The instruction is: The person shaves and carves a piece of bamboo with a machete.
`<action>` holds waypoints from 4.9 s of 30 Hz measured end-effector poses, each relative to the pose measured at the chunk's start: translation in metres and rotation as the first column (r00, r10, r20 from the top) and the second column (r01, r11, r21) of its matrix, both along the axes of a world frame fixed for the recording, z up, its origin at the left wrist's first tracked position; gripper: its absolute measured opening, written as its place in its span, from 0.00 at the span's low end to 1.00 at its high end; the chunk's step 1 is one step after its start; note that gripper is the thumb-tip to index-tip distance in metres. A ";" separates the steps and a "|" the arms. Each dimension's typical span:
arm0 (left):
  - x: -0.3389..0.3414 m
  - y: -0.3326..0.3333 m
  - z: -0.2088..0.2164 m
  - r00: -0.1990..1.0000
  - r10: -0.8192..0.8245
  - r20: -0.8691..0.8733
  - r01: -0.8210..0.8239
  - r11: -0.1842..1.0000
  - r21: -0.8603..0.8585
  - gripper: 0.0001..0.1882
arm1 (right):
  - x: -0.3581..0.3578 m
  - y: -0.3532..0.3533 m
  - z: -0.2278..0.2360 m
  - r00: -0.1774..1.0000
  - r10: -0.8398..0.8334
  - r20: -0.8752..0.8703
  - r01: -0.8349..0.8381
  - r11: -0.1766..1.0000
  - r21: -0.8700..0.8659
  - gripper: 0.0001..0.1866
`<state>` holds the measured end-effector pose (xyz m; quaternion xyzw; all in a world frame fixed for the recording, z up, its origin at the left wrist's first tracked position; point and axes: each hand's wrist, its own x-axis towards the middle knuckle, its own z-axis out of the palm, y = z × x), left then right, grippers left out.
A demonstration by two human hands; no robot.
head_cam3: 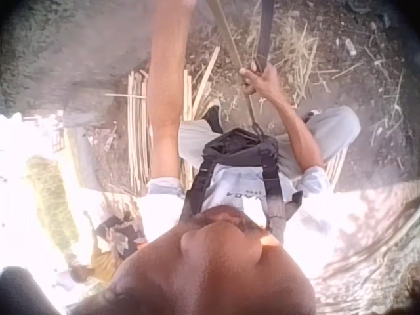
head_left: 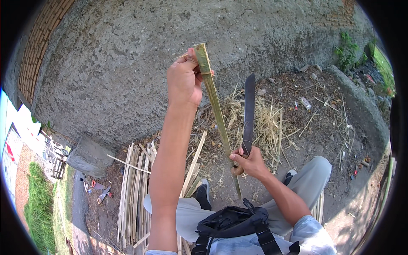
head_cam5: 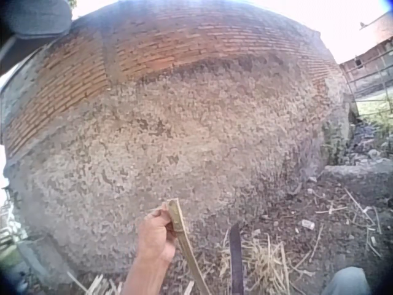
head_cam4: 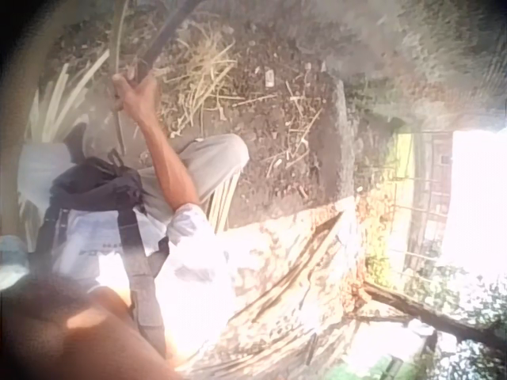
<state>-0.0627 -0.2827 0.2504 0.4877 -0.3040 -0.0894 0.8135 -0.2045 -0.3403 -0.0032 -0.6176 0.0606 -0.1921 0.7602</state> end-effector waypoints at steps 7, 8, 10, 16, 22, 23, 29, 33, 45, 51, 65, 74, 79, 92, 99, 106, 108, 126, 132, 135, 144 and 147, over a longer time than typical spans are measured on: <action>0.001 -0.003 0.001 0.982 0.188 0.010 -0.188 0.982 0.005 0.12 | 0.003 0.003 -0.006 1.000 0.007 0.013 -0.007 1.000 -0.028 0.15; 0.000 -0.004 0.001 0.975 0.220 0.024 -0.221 0.975 0.005 0.12 | 0.004 0.004 -0.006 0.999 -0.001 0.045 0.002 1.000 -0.019 0.15; 0.002 -0.002 0.001 0.968 0.251 0.025 -0.251 0.968 -0.007 0.11 | 0.003 0.005 -0.001 1.000 0.030 0.002 -0.030 1.000 0.002 0.15; 0.006 -0.001 -0.001 0.972 0.234 -0.033 -0.236 0.969 -0.068 0.09 | 0.008 0.006 -0.006 0.997 0.072 0.037 -0.073 0.997 0.022 0.16; 0.008 0.003 0.000 0.974 0.179 -0.142 -0.194 0.976 -0.098 0.08 | 0.008 0.005 -0.001 0.992 0.128 0.012 -0.129 0.991 0.022 0.15; 0.007 0.003 0.000 0.974 0.191 -0.123 -0.204 0.974 -0.102 0.07 | 0.009 0.004 -0.003 0.992 0.122 0.034 -0.122 0.992 -0.015 0.14; 0.025 0.007 -0.003 0.595 0.569 0.568 -0.629 0.769 -0.111 0.12 | 0.012 0.006 -0.016 0.997 0.068 0.037 -0.067 0.997 -0.026 0.15; -0.006 -0.010 -0.002 0.923 0.339 0.180 -0.297 0.928 -0.224 0.13 | 0.012 0.007 -0.012 0.995 0.099 0.006 -0.099 0.995 0.026 0.14; 0.017 -0.013 -0.040 0.982 0.077 -0.174 -0.139 0.913 -0.382 0.09 | 0.005 0.013 0.001 0.984 0.178 0.016 -0.178 0.971 0.161 0.14; 0.063 0.000 -0.103 0.990 0.083 -0.112 -0.033 0.919 0.394 0.12 | 0.007 -0.007 -0.016 1.000 0.015 0.011 -0.016 0.998 0.061 0.15; 0.002 0.028 -0.098 0.960 -0.272 0.061 0.254 0.945 0.207 0.23 | 0.014 -0.017 -0.023 0.995 -0.060 0.076 0.043 0.978 0.204 0.15; -0.013 0.028 -0.097 0.975 -0.058 0.216 -0.026 0.929 0.369 0.13 | 0.019 -0.021 -0.014 0.991 -0.100 0.088 0.081 0.976 0.201 0.14; -0.003 0.053 -0.064 0.977 0.102 0.187 -0.109 0.993 0.032 0.11 | 0.027 -0.038 -0.019 0.971 -0.209 0.113 0.171 0.945 0.279 0.14; 0.018 0.051 -0.127 0.934 0.118 0.338 -0.164 0.980 0.111 0.23 | 0.010 -0.036 0.007 0.936 -0.209 -0.284 0.198 0.978 -0.067 0.15; 0.029 0.051 -0.128 0.909 0.247 0.336 -0.305 0.943 0.132 0.21 | -0.006 -0.012 0.027 0.971 -0.115 -0.211 0.048 0.953 -0.298 0.24; 0.013 0.055 -0.118 0.750 0.336 0.570 -0.577 0.754 0.314 0.19 | -0.014 0.008 0.045 0.988 -0.155 -0.020 0.127 0.869 -0.478 0.22; 0.010 0.055 -0.116 0.708 0.338 0.620 -0.627 0.705 0.332 0.18 | -0.013 0.009 0.043 0.987 -0.161 0.009 0.143 0.850 -0.507 0.21; -0.008 0.062 -0.118 0.541 0.465 0.701 -0.752 0.641 0.156 0.09 | 0.010 0.033 0.045 0.977 -0.210 -0.044 0.164 0.863 -0.477 0.22; -0.006 0.063 -0.122 0.677 0.475 0.562 -0.659 0.731 0.175 0.08 | 0.025 0.030 -0.027 0.970 -0.219 -0.105 0.078 0.690 -0.719 0.22; -0.006 0.068 -0.126 0.607 0.482 0.631 -0.701 0.699 0.141 0.08 | 0.025 0.032 -0.005 0.944 -0.102 -0.313 -0.055 0.889 -0.455 0.25; -0.004 0.063 -0.130 0.650 0.518 0.556 -0.676 0.728 0.112 0.08 | 0.041 0.039 -0.061 0.946 -0.171 -0.275 -0.032 0.795 -0.606 0.23; -0.007 0.063 -0.131 0.626 0.535 0.567 -0.695 0.713 0.095 0.08 | 0.036 0.048 -0.028 0.965 -0.263 0.025 0.233 0.804 -0.547 0.23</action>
